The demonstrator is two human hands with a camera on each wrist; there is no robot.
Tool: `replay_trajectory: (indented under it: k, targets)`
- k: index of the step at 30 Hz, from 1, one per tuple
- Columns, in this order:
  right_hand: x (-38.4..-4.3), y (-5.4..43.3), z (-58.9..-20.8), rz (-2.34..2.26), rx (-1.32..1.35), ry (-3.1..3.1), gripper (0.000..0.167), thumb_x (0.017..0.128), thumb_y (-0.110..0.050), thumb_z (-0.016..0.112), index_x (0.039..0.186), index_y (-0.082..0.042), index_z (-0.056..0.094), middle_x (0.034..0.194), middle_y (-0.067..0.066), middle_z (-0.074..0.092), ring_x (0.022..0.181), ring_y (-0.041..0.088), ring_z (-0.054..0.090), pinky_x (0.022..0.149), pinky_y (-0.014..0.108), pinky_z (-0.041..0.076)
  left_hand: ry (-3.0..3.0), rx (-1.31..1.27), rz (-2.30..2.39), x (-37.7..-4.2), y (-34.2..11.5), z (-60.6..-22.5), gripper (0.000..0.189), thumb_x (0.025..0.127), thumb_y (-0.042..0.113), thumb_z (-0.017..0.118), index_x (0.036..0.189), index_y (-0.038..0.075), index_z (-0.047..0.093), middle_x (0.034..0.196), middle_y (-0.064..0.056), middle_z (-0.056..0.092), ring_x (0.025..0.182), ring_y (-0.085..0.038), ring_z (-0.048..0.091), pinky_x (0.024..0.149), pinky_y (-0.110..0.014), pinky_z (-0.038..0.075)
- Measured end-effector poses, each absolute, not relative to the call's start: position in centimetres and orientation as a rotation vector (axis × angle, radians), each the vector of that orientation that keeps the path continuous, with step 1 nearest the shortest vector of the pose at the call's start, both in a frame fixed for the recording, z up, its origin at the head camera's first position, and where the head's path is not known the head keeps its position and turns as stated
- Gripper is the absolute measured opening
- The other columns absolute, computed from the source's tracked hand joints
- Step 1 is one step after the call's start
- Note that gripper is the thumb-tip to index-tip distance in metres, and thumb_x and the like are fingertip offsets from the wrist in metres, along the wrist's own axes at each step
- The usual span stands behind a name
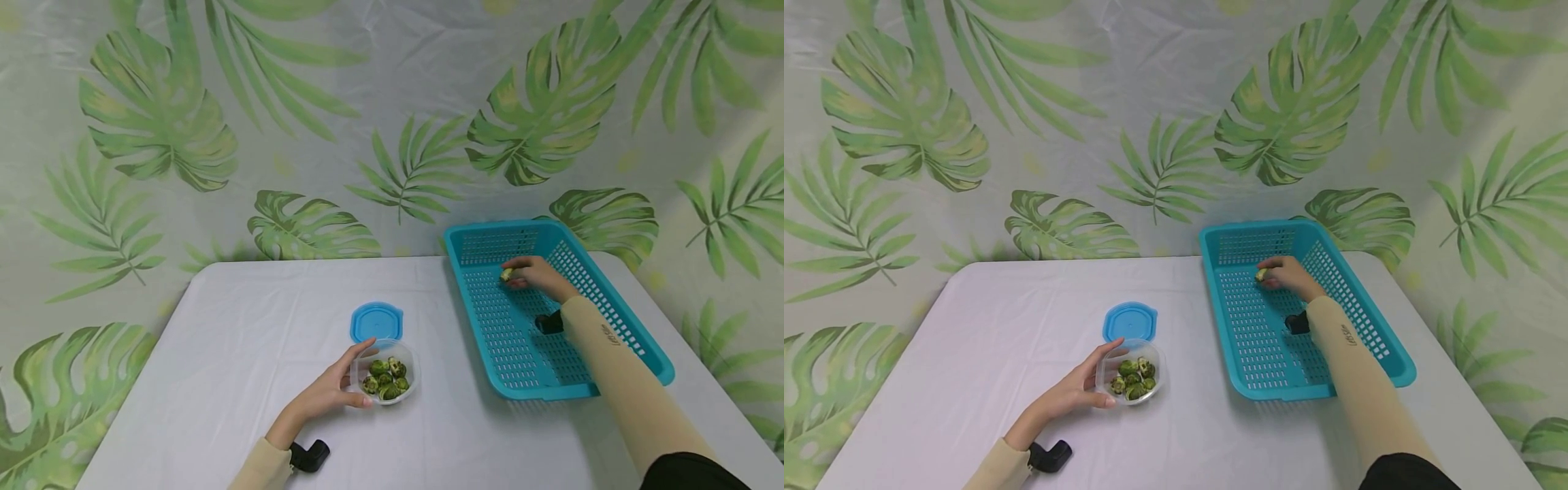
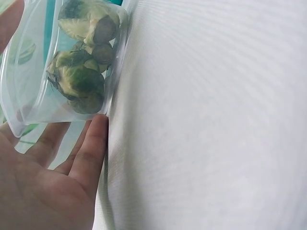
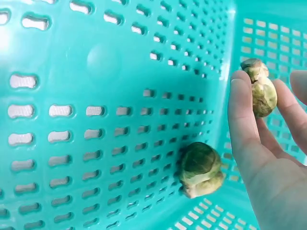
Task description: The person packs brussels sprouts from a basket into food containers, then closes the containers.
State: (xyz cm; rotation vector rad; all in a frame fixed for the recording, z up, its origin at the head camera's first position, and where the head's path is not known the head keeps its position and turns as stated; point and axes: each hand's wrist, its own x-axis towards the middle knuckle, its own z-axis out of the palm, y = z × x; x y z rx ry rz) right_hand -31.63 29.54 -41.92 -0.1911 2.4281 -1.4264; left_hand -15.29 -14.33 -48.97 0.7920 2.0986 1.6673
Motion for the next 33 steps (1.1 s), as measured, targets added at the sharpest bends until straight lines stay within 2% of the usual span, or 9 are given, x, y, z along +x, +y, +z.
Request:
replay_trajectory:
  k: [11,18,29,33]
  targets:
    - [-30.2,29.1,-39.8,-1.462,-0.260,2.446,0.033,0.101,-0.008,0.045,0.128,0.011,0.045,0.116,0.026,0.052,0.102,0.040,0.056,0.090,0.051,0.047,2.111,0.792,1.666,-15.3,-14.4,-49.2,0.093,0.082,0.011,0.074,0.154,0.012,0.015,0.151,-0.013,0.031,0.139,-0.036,0.024,0.102,-0.060,0.030]
    - [-28.9,28.6,-38.6,-1.475,-0.322,2.446,0.029,0.100,-0.008,0.047,0.123,0.010,0.046,0.111,0.024,0.053,0.085,0.020,0.060,0.082,0.041,0.052,2.085,0.800,1.683,-15.3,-14.4,-49.0,0.093,0.082,0.009,0.074,0.154,0.012,0.015,0.151,-0.014,0.030,0.138,-0.035,0.025,0.103,-0.058,0.031]
    - [-27.2,27.5,-37.9,-1.516,-0.413,2.382,0.031,0.098,-0.010,0.053,0.124,0.008,0.048,0.109,0.024,0.054,0.085,0.022,0.062,0.078,0.036,0.054,2.091,0.794,1.673,-15.3,-14.4,-49.0,0.093,0.082,0.010,0.074,0.154,0.012,0.015,0.151,-0.015,0.030,0.138,-0.036,0.025,0.103,-0.059,0.030]
    - [-26.7,26.9,-37.7,-1.513,-0.448,2.375,0.031,0.097,-0.011,0.055,0.122,0.007,0.051,0.111,0.022,0.054,0.087,0.028,0.062,0.078,0.036,0.054,2.094,0.788,1.667,-15.2,-14.3,-48.9,0.093,0.083,0.011,0.074,0.154,0.012,0.015,0.151,-0.015,0.030,0.138,-0.036,0.024,0.103,-0.059,0.030]
